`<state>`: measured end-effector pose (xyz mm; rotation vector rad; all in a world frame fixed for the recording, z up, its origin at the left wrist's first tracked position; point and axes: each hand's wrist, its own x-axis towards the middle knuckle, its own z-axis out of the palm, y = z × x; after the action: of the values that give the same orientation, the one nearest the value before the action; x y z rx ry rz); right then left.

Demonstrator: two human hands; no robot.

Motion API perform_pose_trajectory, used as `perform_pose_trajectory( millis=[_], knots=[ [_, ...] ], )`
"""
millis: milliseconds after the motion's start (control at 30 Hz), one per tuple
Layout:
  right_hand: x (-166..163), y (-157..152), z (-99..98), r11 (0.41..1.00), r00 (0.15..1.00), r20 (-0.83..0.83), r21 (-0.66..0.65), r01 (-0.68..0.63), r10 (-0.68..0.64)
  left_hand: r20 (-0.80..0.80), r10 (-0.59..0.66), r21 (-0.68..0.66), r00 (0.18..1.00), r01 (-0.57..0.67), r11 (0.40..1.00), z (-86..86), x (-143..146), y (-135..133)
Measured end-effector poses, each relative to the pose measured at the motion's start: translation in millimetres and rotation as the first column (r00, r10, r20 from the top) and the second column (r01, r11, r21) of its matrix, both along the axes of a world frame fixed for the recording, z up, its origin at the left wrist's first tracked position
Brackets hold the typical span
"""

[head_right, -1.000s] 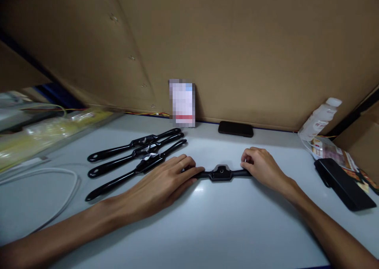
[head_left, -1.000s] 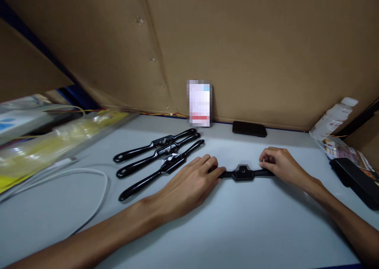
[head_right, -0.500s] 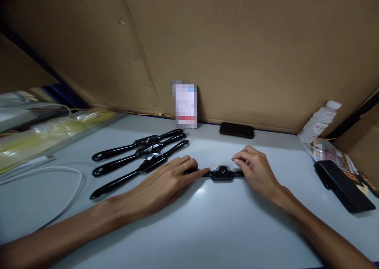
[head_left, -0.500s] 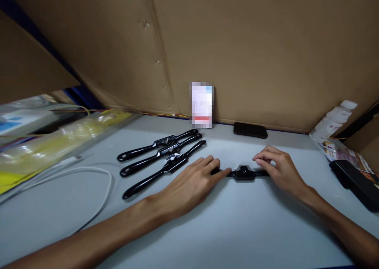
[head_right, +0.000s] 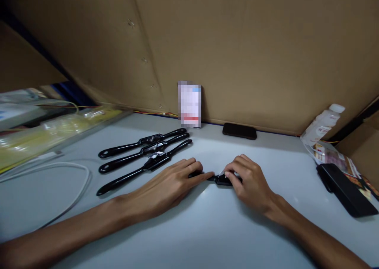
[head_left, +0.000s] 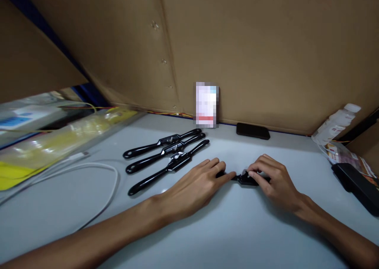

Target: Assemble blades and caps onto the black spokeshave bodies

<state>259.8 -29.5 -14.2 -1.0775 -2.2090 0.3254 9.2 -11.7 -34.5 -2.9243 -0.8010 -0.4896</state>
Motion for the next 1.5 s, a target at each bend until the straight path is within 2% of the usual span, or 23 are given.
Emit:
perform_pose_trajectory(
  millis=[367,567,667,800,933,1000,1100,1167,1233,1333,1500],
  knots=[
    [1.9,0.4,-4.8,0.995,0.989,0.149,0.097,-0.001,-0.013,-0.023,0.002,0.002,1.0,-0.002,1.0,1.5,1.0,-1.1],
    [-1.2,1.1,-6.0,0.976,0.951,0.309,0.215,-0.035,-0.034,-0.026,-0.003,-0.007,1.0,0.002,1.0,1.5,2.2,-2.6],
    [-1.8,1.3,-4.8,0.976,0.925,0.379,0.208,-0.071,-0.013,-0.027,0.0,-0.028,1.0,0.0,1.0,2.3,2.5,-3.2],
    [-1.9,2.0,-3.7,0.998,0.974,0.226,0.063,-0.017,0.002,-0.023,0.001,-0.041,1.0,-0.002,0.999,2.8,1.8,-4.2],
    [-0.9,4.9,-2.0,0.985,0.997,0.057,-0.166,0.051,-0.042,-0.019,-0.007,-0.038,1.0,0.006,0.999,1.6,0.9,-5.0],
    [0.5,7.5,-0.6,0.947,0.998,-0.021,-0.318,0.053,-0.064,-0.009,-0.014,-0.035,1.0,0.014,0.999,1.0,1.1,-5.1],
    [3.5,12.5,0.4,0.854,0.984,-0.145,-0.521,0.017,-0.108,-0.007,-0.015,-0.038,1.0,0.015,0.999,0.6,1.9,-5.4],
    [5.8,15.7,0.1,0.793,0.969,-0.215,-0.608,-0.031,-0.126,-0.005,-0.014,-0.04,1.0,0.014,0.999,0.8,2.3,-6.2],
    [8.0,17.8,-0.9,0.767,0.958,-0.255,-0.638,-0.066,-0.13,-0.004,-0.015,-0.045,1.0,0.015,0.999,1.1,2.4,-7.1],
    [9.9,17.2,-2.8,0.823,0.965,-0.234,-0.567,-0.04,-0.115,-0.011,-0.014,-0.048,1.0,0.013,0.999,1.3,2.4,-8.0],
    [5.9,7.7,-7.9,0.951,0.992,-0.066,-0.299,0.08,-0.104,0.0,-0.018,-0.045,1.0,0.018,0.999,0.3,2.6,-7.5]
  ],
)
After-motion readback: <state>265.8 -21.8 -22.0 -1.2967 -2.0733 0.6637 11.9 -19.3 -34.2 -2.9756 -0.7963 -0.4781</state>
